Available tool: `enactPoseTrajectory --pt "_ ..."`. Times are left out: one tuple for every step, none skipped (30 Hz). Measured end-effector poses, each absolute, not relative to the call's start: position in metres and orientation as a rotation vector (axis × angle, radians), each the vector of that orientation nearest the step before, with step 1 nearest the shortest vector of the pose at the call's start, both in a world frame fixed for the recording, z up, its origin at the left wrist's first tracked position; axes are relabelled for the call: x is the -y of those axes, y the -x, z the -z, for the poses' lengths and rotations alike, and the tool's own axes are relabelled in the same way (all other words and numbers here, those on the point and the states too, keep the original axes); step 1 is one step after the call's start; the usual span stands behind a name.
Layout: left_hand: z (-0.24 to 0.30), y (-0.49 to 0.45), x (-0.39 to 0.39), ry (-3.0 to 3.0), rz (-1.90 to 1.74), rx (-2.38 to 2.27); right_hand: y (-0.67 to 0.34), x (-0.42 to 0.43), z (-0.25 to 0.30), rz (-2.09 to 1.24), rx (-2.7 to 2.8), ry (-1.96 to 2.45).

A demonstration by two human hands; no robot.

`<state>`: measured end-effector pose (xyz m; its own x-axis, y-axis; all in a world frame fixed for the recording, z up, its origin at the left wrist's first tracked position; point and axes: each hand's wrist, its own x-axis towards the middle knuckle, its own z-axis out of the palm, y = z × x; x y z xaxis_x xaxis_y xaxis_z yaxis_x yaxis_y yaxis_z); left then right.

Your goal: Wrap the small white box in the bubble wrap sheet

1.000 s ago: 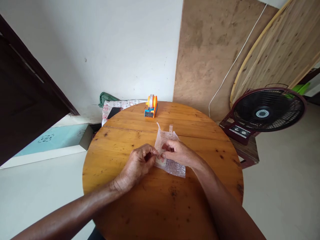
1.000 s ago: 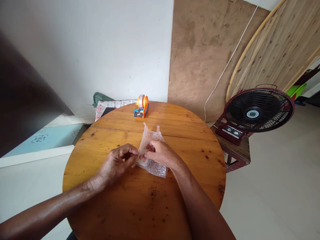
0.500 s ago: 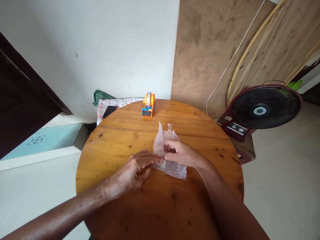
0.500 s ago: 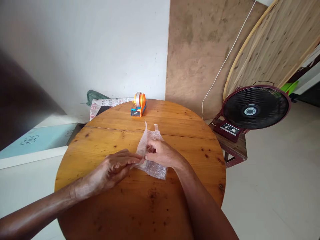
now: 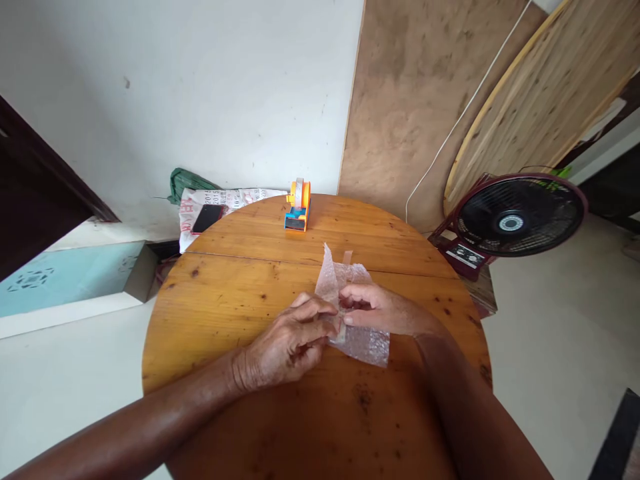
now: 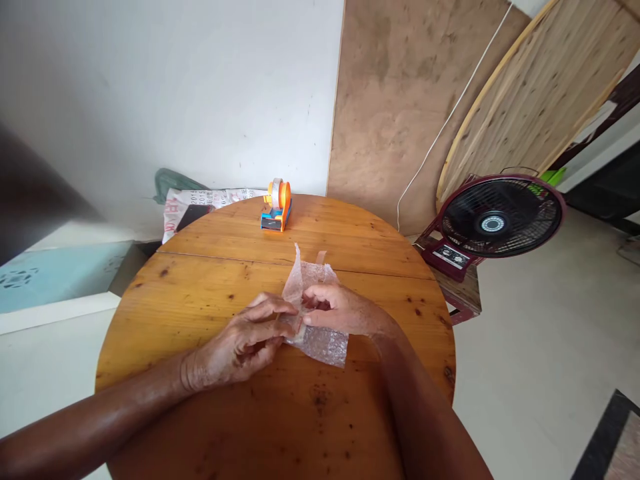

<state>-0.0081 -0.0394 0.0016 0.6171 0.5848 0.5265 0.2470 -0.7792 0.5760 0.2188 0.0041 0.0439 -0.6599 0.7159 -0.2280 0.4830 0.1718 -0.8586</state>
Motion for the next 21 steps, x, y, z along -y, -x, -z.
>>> enactPoseTrajectory --pt "-0.003 0.007 0.041 -2.395 -0.998 -0.672 -0.219 -0.005 -0.043 -1.49 2.219 1.152" --pt "-0.003 0.006 0.042 -2.404 -0.993 -0.677 -0.219 -0.005 -0.043 -1.49 2.218 1.146" --pt "-0.004 0.005 0.044 -2.416 -0.995 -0.679 -0.219 -0.006 -0.043 -1.489 2.209 1.154" --pt "-0.005 0.003 0.046 -2.429 -1.001 -0.686 -0.22 -0.006 -0.044 -1.493 2.202 1.172" --pt "-0.006 0.001 0.049 -2.443 -1.006 -0.704 -0.221 -0.005 -0.047 -1.498 2.192 1.204" --pt "-0.007 -0.001 0.051 -2.458 -1.005 -0.732 -0.222 -0.003 -0.05 -1.495 2.187 1.245" --pt "-0.009 -0.002 0.055 -2.474 -0.993 -0.766 -0.224 0.0 -0.055 -1.478 2.185 1.291" --pt "-0.011 -0.004 0.058 -2.49 -0.971 -0.8 -0.225 0.004 -0.06 -1.453 2.184 1.342" --pt "-0.013 -0.005 0.06 -2.504 -0.94 -0.834 -0.226 0.009 -0.064 -1.427 2.177 1.393" --pt "-0.015 -0.006 0.062 -2.515 -0.907 -0.853 -0.228 0.014 -0.068 -1.404 2.163 1.442" --pt "-0.018 -0.006 0.063 -2.522 -0.878 -0.856 -0.228 0.019 -0.07 -1.391 2.138 1.485" --pt "-0.02 -0.005 0.064 -2.519 -0.862 -0.843 -0.229 0.024 -0.07 -1.384 2.104 1.516" --pt "-0.021 -0.004 0.063 -2.511 -0.861 -0.819 -0.229 0.027 -0.069 -1.376 2.062 1.531" --pt "-0.022 -0.004 0.062 -2.496 -0.876 -0.788 -0.229 0.03 -0.065 -1.363 2.019 1.534" --pt "-0.022 -0.003 0.06 -2.477 -0.901 -0.757 -0.228 0.032 -0.059 -1.338 1.975 1.528" --pt "-0.021 -0.002 0.058 -2.455 -0.93 -0.729 -0.228 0.033 -0.052 -1.309 1.932 1.523" --pt "-0.02 -0.001 0.056 -2.439 -0.956 -0.709 -0.228 0.034 -0.045 -1.284 1.883 1.53" --pt "-0.018 -0.001 0.054 -2.432 -0.977 -0.689 -0.228 0.033 -0.039 -1.261 1.835 1.539" --pt "-0.015 0.0 0.053 -2.432 -0.995 -0.673 -0.228 0.033 -0.033 -1.238 1.793 1.549" --pt "-0.012 0.0 0.052 -2.437 -1.012 -0.664 -0.228 0.032 -0.028 -1.208 1.764 1.556" --pt "-0.01 0.0 0.051 -2.444 -1.033 -0.655 -0.228 0.031 -0.024 -1.16 1.759 1.562"
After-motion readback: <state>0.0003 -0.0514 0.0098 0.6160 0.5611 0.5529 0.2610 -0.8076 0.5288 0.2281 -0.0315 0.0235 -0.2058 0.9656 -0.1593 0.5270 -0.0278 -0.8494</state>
